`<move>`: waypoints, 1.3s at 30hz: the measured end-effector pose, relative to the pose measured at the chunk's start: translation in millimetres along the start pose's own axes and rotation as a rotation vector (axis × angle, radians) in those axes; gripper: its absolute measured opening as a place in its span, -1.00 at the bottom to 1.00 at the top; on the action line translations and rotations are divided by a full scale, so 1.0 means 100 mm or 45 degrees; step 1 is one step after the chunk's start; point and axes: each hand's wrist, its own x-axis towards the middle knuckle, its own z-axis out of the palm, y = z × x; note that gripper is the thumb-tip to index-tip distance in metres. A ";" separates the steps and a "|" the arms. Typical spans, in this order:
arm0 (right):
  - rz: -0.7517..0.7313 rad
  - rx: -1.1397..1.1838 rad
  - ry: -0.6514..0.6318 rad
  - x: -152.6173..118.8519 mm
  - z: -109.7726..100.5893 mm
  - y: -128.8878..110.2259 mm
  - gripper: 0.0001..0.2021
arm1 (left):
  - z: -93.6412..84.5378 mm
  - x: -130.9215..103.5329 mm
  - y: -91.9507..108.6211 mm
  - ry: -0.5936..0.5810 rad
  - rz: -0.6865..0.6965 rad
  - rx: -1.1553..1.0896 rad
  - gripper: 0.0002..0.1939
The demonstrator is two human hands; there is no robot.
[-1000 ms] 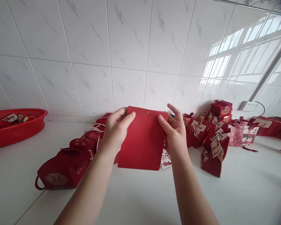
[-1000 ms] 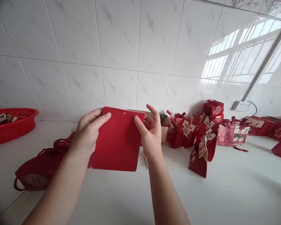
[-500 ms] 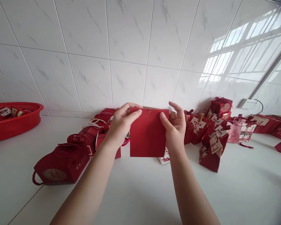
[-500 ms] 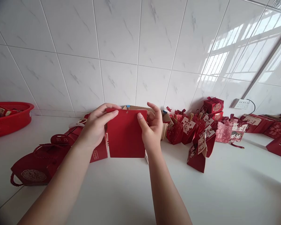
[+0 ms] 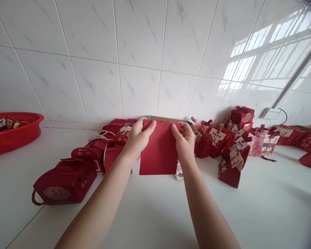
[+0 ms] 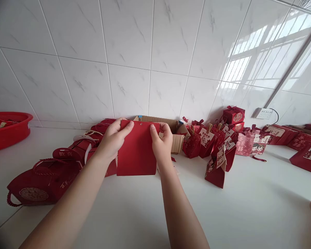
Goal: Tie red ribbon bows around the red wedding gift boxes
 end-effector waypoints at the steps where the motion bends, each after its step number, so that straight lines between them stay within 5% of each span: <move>1: 0.039 0.079 0.006 0.00 0.00 0.00 -0.78 | 0.01 0.01 -0.03 -0.012 -0.007 -0.021 -0.72; 6: 0.093 0.092 -0.090 0.03 -0.02 0.03 -0.74 | -0.11 0.08 -0.07 -0.013 -0.007 -0.016 -0.73; 10: -0.067 -0.331 -0.236 0.14 -0.11 0.25 -0.63 | -0.42 0.08 0.09 0.048 -0.057 0.075 -0.71; 13: -0.046 -0.704 -0.247 0.20 -0.18 0.53 -0.60 | -0.57 0.07 0.13 -0.096 -0.274 0.214 -0.66; 19: 0.208 -1.151 -0.396 0.20 -0.25 0.87 -0.42 | -0.33 0.16 -0.36 -0.350 -0.557 0.380 -0.44; 24: 0.229 -1.113 -0.402 0.30 -0.36 0.74 -0.62 | -0.16 0.20 -0.71 -0.507 -0.396 0.191 -0.73; 28: 0.294 -1.092 -0.452 0.35 -0.48 0.62 -0.72 | -0.14 0.19 -0.76 -0.424 -0.398 0.153 -0.71; 39: 0.488 -1.049 -0.552 0.31 -0.59 0.65 -0.73 | -0.21 0.09 -0.79 -0.442 -0.757 0.198 -0.40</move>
